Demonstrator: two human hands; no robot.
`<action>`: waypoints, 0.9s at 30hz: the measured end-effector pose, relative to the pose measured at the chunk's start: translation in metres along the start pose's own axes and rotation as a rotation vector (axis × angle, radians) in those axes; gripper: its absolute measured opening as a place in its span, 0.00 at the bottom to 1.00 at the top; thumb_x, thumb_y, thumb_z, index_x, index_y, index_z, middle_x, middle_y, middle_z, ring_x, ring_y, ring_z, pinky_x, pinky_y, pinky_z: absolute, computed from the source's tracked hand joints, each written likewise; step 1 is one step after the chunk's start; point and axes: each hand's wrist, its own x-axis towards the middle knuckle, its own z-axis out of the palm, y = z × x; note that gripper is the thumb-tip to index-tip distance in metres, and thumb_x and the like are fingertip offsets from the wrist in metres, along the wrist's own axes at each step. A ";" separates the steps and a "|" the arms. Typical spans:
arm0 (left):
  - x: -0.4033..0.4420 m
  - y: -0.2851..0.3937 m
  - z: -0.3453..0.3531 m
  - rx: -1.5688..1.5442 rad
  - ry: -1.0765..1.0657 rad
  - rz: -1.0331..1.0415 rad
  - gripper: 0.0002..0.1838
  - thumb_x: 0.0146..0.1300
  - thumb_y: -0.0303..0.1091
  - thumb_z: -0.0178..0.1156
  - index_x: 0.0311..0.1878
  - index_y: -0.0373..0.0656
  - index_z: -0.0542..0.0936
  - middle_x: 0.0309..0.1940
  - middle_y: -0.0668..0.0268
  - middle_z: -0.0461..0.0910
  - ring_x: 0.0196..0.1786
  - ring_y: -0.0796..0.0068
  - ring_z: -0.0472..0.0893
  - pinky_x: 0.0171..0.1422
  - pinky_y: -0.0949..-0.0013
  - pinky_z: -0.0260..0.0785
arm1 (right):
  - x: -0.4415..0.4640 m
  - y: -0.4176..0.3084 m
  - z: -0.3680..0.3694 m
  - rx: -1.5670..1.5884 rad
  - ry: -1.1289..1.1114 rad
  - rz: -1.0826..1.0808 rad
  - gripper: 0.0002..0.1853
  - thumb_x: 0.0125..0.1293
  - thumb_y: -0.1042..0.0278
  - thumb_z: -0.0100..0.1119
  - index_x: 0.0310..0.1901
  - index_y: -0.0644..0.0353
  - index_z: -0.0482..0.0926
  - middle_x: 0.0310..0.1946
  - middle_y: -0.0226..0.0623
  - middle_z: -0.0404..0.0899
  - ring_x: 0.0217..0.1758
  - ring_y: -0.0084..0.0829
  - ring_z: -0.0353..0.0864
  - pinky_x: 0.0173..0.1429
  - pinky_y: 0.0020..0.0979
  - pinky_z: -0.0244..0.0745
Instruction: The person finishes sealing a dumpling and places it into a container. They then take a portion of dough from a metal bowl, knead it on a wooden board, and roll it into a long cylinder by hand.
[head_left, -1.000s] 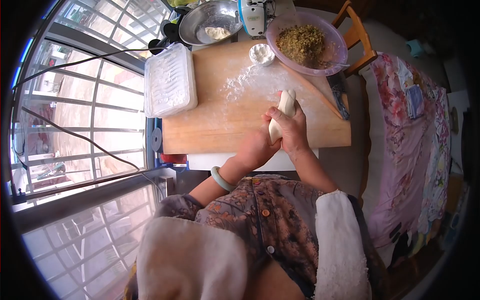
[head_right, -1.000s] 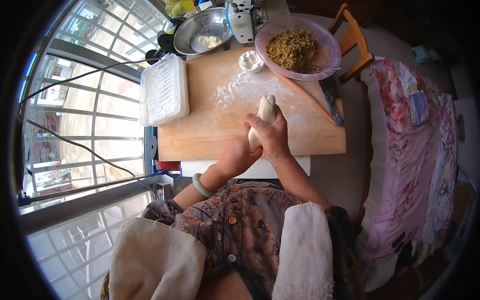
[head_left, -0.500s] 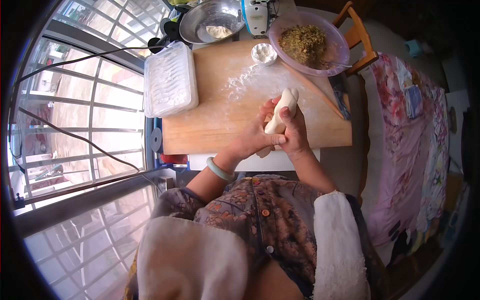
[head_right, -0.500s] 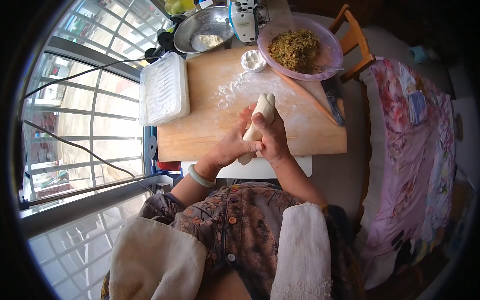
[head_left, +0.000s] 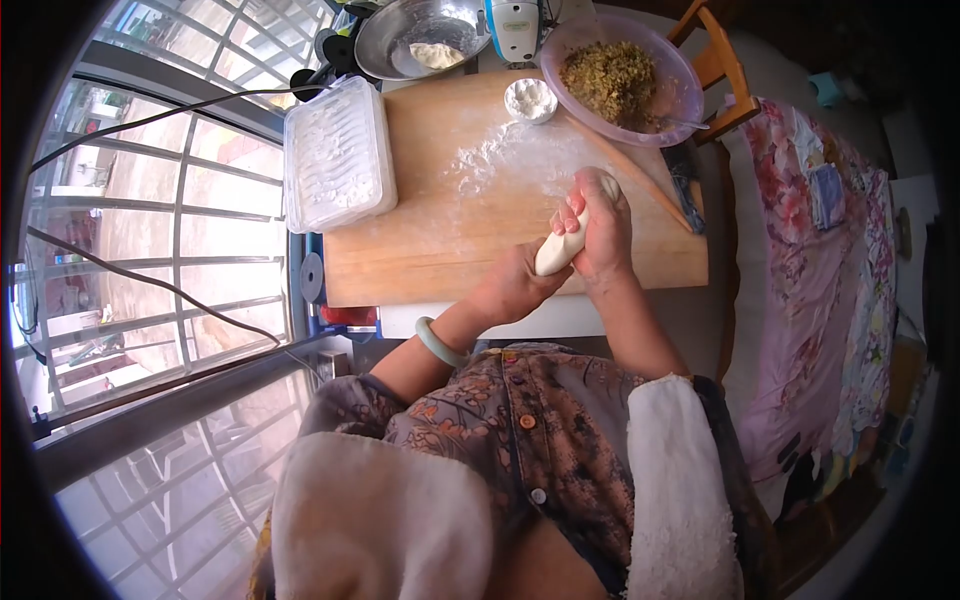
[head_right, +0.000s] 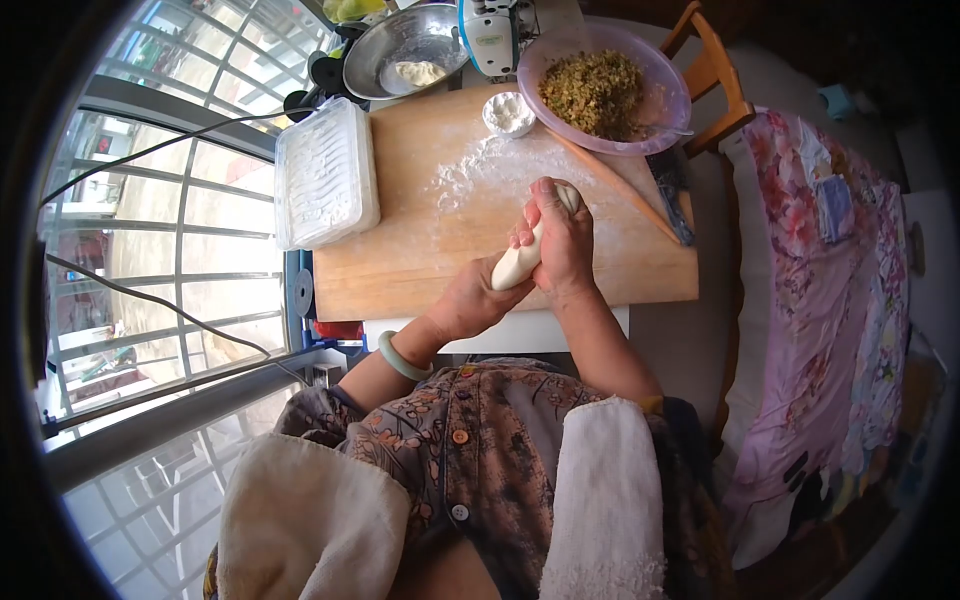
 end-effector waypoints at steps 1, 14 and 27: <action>0.003 -0.006 0.002 -0.057 0.039 0.041 0.15 0.68 0.40 0.65 0.49 0.38 0.80 0.32 0.65 0.81 0.34 0.74 0.78 0.42 0.67 0.72 | 0.000 0.000 0.004 0.026 0.021 -0.015 0.17 0.74 0.53 0.57 0.54 0.56 0.74 0.34 0.33 0.76 0.35 0.27 0.78 0.43 0.36 0.78; -0.008 -0.001 0.001 0.374 0.196 0.276 0.44 0.59 0.37 0.71 0.72 0.34 0.55 0.54 0.38 0.78 0.53 0.42 0.82 0.53 0.50 0.76 | -0.003 0.023 0.011 -0.070 0.167 0.004 0.15 0.67 0.62 0.68 0.47 0.60 0.75 0.36 0.37 0.81 0.41 0.34 0.84 0.52 0.36 0.82; 0.004 0.004 -0.014 -0.547 -0.177 -0.074 0.46 0.57 0.54 0.75 0.68 0.35 0.64 0.52 0.56 0.77 0.51 0.69 0.81 0.45 0.71 0.78 | -0.014 0.015 0.024 -0.033 0.056 -0.016 0.18 0.69 0.52 0.65 0.48 0.56 0.73 0.30 0.32 0.74 0.29 0.24 0.75 0.35 0.31 0.76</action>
